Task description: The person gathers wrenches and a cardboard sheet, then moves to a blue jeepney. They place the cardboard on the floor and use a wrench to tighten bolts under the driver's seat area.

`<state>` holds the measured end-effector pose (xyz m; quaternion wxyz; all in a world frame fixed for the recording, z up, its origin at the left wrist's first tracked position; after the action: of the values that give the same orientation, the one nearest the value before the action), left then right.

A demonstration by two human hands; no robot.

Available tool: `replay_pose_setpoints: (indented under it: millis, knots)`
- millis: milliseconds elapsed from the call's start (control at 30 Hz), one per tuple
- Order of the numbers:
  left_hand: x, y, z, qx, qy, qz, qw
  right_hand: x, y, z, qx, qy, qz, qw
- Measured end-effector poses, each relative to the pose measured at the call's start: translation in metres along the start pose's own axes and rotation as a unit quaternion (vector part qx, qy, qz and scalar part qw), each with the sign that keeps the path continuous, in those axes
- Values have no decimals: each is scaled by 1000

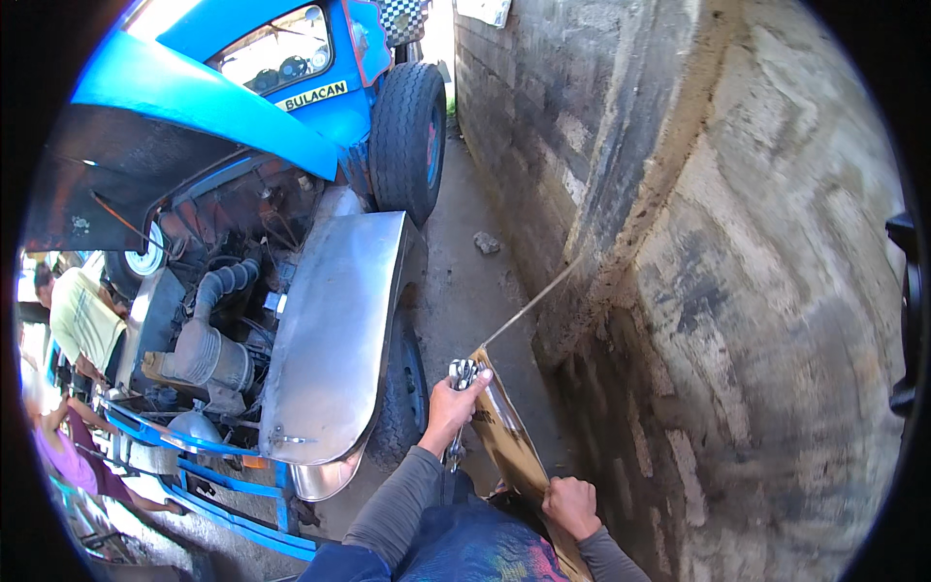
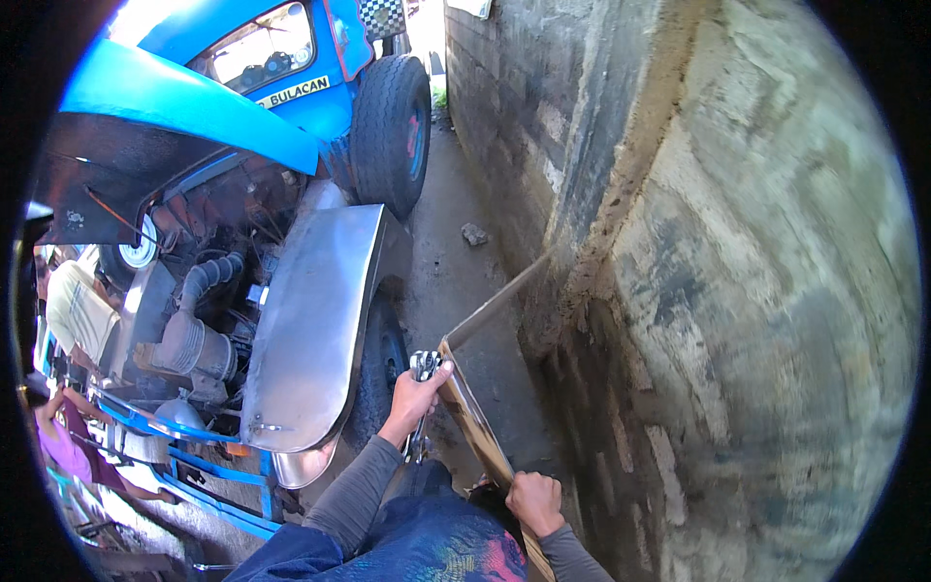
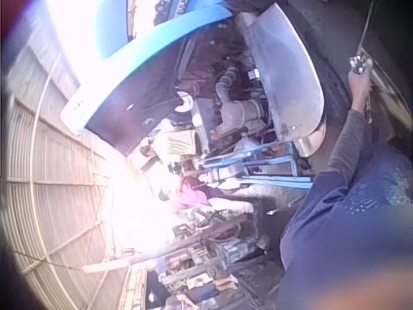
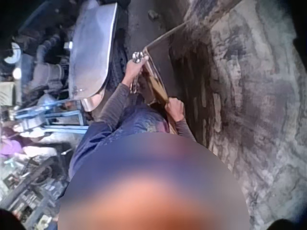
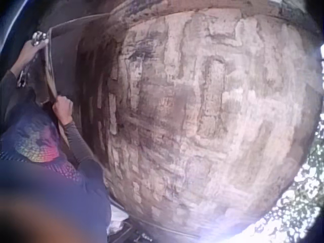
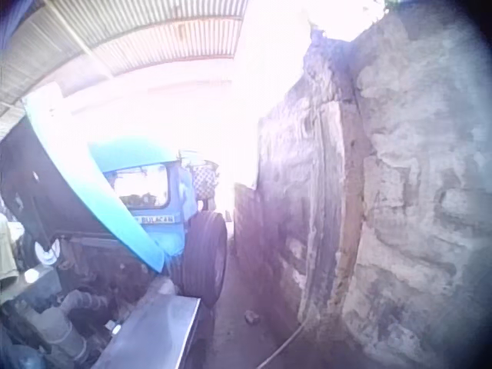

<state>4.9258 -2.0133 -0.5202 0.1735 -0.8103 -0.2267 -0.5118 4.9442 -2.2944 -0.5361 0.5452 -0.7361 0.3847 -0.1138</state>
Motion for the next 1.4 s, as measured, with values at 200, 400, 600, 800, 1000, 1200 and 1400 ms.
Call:
replay_pose_setpoints:
  millis: [200,400,600,800,1000,1200,1400]
  knots:
    - [6,17,114,-11,-67,-17,998,42,-7,118,-13,19,-26,999]
    - [7,16,269,34,-101,-54,993,55,-27,258,-6,55,-63,996]
    - [14,4,418,29,-100,-24,994,35,-54,393,-33,81,-60,994]
    - [28,14,472,-24,-114,-119,986,25,-85,451,-52,86,-23,995]
    - [49,35,476,-61,-182,-216,957,50,-93,422,-23,70,138,988]
    - [25,50,489,-110,-176,-225,952,130,40,296,-23,207,550,809]
    - [19,52,501,-99,-157,-176,967,139,204,153,-274,287,386,833]
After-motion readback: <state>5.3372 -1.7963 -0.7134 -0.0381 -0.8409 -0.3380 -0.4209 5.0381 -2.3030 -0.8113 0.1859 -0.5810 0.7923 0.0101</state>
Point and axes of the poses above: each hand's wrist, its own z-axis towards the middle knuckle, its own y-axis out of the palm, x = y × z, the point moved 3 cm from there along z, towards the middle knuckle, and after that the axes turned 12 degrees about -x, right-handed, at the moved point
